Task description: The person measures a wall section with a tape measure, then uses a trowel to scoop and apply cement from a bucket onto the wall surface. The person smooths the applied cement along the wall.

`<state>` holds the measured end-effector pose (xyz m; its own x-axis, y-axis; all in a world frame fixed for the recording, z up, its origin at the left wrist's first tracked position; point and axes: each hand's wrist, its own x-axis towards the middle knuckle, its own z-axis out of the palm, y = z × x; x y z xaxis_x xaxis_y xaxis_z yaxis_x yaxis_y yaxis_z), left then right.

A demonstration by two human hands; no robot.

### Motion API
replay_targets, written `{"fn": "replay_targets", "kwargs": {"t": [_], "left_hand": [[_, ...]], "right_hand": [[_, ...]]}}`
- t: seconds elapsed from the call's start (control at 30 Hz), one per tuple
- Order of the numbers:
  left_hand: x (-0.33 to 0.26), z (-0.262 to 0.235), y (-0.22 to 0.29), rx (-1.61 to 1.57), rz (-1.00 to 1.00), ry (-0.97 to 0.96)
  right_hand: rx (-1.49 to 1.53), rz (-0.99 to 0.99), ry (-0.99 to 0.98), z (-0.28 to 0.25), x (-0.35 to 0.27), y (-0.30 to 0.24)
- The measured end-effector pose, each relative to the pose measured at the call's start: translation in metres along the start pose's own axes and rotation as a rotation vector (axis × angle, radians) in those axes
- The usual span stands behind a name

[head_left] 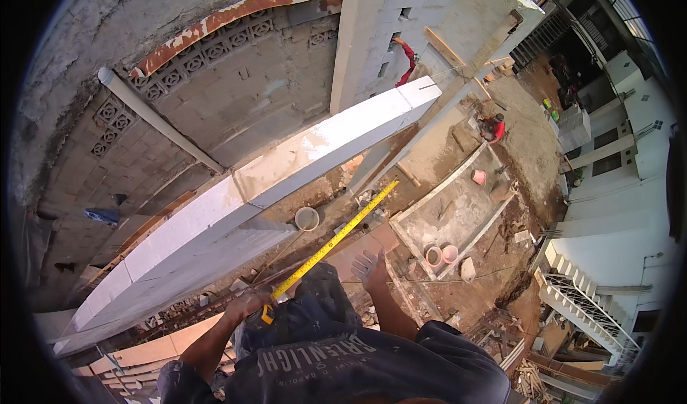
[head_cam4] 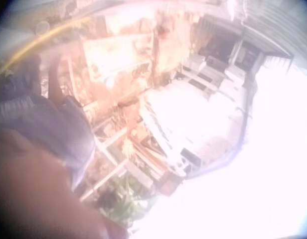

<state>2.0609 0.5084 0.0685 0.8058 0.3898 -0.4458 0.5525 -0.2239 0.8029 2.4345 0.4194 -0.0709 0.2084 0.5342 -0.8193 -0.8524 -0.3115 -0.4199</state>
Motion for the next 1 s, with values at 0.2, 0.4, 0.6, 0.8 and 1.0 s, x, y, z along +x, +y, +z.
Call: {"fn": "replay_targets", "kwargs": {"t": [0.2,0.4,0.6,0.8,1.0], "left_hand": [[-0.014,0.020,-0.010,0.036,0.001,0.037],[-0.016,0.019,-0.018,0.055,-0.087,0.019],[-0.024,0.023,-0.035,0.022,-0.055,0.102],[-0.027,0.025,-0.007,-0.769,-0.393,0.263],[-0.042,0.008,0.013,-0.723,-0.478,0.247]], "right_hand": [[0.163,-0.069,-0.162,0.066,0.004,-0.041],[-0.133,-0.235,-0.194,0.101,0.004,-0.047],[-0.491,-0.116,-0.379,0.134,-0.034,0.008],[-0.828,0.198,-0.619,0.145,-0.076,0.090],[-0.816,0.287,-0.713,0.154,-0.073,0.109]]}}
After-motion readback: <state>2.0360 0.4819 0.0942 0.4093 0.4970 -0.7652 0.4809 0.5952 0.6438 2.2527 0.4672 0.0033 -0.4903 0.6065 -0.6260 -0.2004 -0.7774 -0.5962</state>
